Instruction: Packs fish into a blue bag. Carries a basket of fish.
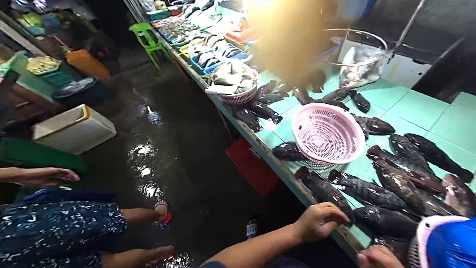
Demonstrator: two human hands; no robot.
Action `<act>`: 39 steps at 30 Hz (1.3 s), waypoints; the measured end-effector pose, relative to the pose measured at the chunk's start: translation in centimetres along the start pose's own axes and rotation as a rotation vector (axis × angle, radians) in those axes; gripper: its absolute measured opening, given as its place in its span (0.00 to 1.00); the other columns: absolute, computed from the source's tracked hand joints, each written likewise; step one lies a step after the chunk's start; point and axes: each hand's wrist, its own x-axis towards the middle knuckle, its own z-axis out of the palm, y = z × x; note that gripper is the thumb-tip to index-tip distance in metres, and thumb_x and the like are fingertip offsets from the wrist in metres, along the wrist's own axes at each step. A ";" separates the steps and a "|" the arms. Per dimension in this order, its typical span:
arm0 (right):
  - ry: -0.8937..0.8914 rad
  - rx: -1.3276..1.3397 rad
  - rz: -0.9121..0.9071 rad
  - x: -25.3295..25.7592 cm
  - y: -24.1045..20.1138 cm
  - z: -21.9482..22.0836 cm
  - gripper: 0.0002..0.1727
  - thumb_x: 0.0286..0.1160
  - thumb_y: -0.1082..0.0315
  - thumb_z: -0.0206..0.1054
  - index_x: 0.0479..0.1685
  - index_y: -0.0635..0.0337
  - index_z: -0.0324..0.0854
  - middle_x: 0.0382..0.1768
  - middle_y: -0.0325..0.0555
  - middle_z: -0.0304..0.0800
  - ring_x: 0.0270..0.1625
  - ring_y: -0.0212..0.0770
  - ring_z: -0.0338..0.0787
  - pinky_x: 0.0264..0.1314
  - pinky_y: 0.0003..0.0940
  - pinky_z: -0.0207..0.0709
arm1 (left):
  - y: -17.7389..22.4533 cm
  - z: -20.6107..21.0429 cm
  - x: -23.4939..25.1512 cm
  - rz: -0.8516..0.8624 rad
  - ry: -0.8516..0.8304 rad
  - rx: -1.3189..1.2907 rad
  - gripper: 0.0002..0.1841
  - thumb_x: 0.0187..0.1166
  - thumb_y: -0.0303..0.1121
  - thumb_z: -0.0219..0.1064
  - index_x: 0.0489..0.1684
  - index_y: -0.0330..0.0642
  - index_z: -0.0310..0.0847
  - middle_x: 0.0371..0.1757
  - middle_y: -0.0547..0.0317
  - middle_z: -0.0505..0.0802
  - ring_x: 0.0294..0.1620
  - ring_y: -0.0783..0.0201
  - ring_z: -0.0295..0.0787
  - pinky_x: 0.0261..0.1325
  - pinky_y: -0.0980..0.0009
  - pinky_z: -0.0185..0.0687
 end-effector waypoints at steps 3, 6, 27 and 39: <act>-0.183 0.045 0.076 2.8 1.6 8.8 0.13 0.85 0.59 0.65 0.38 0.59 0.85 0.30 0.43 0.87 0.37 0.34 0.88 0.44 0.31 0.85 | -2.9 -11.1 -6.2 -0.182 0.197 0.031 0.09 0.83 0.25 0.64 0.51 0.33 0.90 0.51 0.53 0.94 0.54 0.65 0.92 0.62 0.66 0.89; -0.214 0.130 0.152 8.1 2.6 18.7 0.14 0.86 0.58 0.63 0.43 0.59 0.85 0.33 0.40 0.87 0.36 0.29 0.86 0.41 0.28 0.85 | -5.0 -23.7 -10.1 -0.389 0.437 0.057 0.10 0.82 0.25 0.63 0.53 0.36 0.89 0.50 0.56 0.94 0.44 0.67 0.92 0.50 0.67 0.91; 0.144 0.503 1.077 50.5 18.7 62.6 0.26 0.95 0.50 0.48 0.81 0.56 0.65 0.48 0.57 0.90 0.35 0.51 0.94 0.36 0.50 0.92 | -18.5 -88.4 18.1 -0.579 0.742 0.607 0.20 0.90 0.44 0.54 0.62 0.41 0.87 0.59 0.49 0.93 0.64 0.56 0.88 0.72 0.50 0.78; 0.887 0.262 1.071 54.1 18.1 69.7 0.20 0.95 0.58 0.49 0.49 0.63 0.83 0.43 0.40 0.90 0.48 0.29 0.90 0.60 0.33 0.86 | -31.7 -96.3 32.7 -1.070 -0.248 -0.333 0.55 0.73 0.82 0.19 0.68 0.49 0.81 0.52 0.56 0.93 0.49 0.64 0.91 0.53 0.61 0.88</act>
